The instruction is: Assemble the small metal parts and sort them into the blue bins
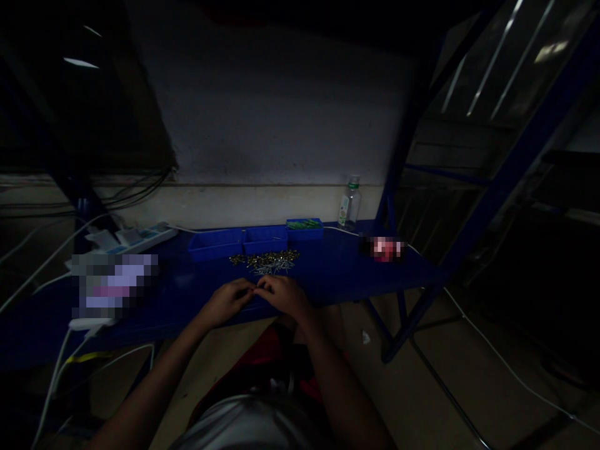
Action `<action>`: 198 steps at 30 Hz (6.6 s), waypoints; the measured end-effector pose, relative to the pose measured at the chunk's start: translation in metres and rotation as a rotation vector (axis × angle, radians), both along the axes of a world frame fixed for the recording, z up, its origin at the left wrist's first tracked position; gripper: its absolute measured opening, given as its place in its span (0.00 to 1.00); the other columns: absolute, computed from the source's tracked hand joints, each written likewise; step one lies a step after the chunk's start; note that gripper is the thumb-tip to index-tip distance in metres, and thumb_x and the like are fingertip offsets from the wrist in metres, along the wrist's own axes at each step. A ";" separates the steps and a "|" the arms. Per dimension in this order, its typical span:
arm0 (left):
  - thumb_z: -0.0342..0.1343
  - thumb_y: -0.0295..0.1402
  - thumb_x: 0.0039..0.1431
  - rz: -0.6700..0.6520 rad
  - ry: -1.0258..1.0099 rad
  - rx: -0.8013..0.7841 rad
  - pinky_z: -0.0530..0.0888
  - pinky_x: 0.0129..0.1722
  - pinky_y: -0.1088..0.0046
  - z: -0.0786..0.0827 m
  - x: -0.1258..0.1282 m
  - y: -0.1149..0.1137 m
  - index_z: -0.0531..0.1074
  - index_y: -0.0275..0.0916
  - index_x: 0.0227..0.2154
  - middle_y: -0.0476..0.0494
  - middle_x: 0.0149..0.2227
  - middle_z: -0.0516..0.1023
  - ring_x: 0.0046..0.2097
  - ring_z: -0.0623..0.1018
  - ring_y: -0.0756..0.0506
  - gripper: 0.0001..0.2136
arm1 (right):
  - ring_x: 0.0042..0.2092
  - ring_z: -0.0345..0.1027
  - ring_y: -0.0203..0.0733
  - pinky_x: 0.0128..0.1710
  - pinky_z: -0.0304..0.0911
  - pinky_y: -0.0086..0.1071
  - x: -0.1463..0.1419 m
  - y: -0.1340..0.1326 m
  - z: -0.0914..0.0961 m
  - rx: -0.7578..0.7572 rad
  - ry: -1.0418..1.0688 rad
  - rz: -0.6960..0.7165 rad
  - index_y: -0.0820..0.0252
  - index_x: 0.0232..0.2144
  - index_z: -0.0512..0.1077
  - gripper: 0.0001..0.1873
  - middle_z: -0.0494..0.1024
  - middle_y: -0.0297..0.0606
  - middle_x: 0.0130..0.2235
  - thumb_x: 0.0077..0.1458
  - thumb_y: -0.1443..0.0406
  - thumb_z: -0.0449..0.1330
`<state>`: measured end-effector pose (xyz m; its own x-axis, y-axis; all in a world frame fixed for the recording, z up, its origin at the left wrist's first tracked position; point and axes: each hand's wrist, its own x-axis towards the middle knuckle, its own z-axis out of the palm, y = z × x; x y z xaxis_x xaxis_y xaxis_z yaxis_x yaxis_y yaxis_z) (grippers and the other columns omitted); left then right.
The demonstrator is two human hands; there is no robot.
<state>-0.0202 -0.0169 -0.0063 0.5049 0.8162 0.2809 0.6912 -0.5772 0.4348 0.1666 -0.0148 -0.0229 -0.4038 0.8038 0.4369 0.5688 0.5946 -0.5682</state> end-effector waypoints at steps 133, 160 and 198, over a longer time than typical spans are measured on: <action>0.47 0.42 0.56 0.032 -0.173 -0.077 0.68 0.38 0.73 -0.005 -0.003 0.006 0.75 0.39 0.34 0.45 0.36 0.77 0.37 0.75 0.46 0.15 | 0.29 0.65 0.31 0.31 0.56 0.23 -0.002 0.002 -0.003 0.026 0.007 -0.032 0.56 0.37 0.69 0.09 0.74 0.31 0.29 0.54 0.62 0.54; 0.51 0.41 0.54 -0.031 -0.230 -0.077 0.67 0.34 0.73 0.000 -0.002 0.000 0.76 0.37 0.32 0.44 0.31 0.75 0.33 0.72 0.47 0.14 | 0.32 0.63 0.31 0.32 0.54 0.24 0.000 0.007 -0.006 0.062 -0.112 0.040 0.56 0.36 0.71 0.08 0.71 0.31 0.31 0.52 0.61 0.57; 0.48 0.37 0.55 0.036 -0.081 -0.068 0.67 0.35 0.76 -0.010 -0.005 0.011 0.75 0.39 0.32 0.45 0.35 0.77 0.34 0.74 0.47 0.12 | 0.31 0.66 0.31 0.32 0.56 0.23 0.000 0.002 -0.002 -0.010 0.012 0.060 0.56 0.38 0.69 0.09 0.75 0.31 0.32 0.54 0.61 0.55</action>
<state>-0.0254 -0.0058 -0.0161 0.4525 0.8522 0.2628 0.6722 -0.5196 0.5274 0.1662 -0.0126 -0.0250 -0.4461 0.7826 0.4342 0.5255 0.6218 -0.5808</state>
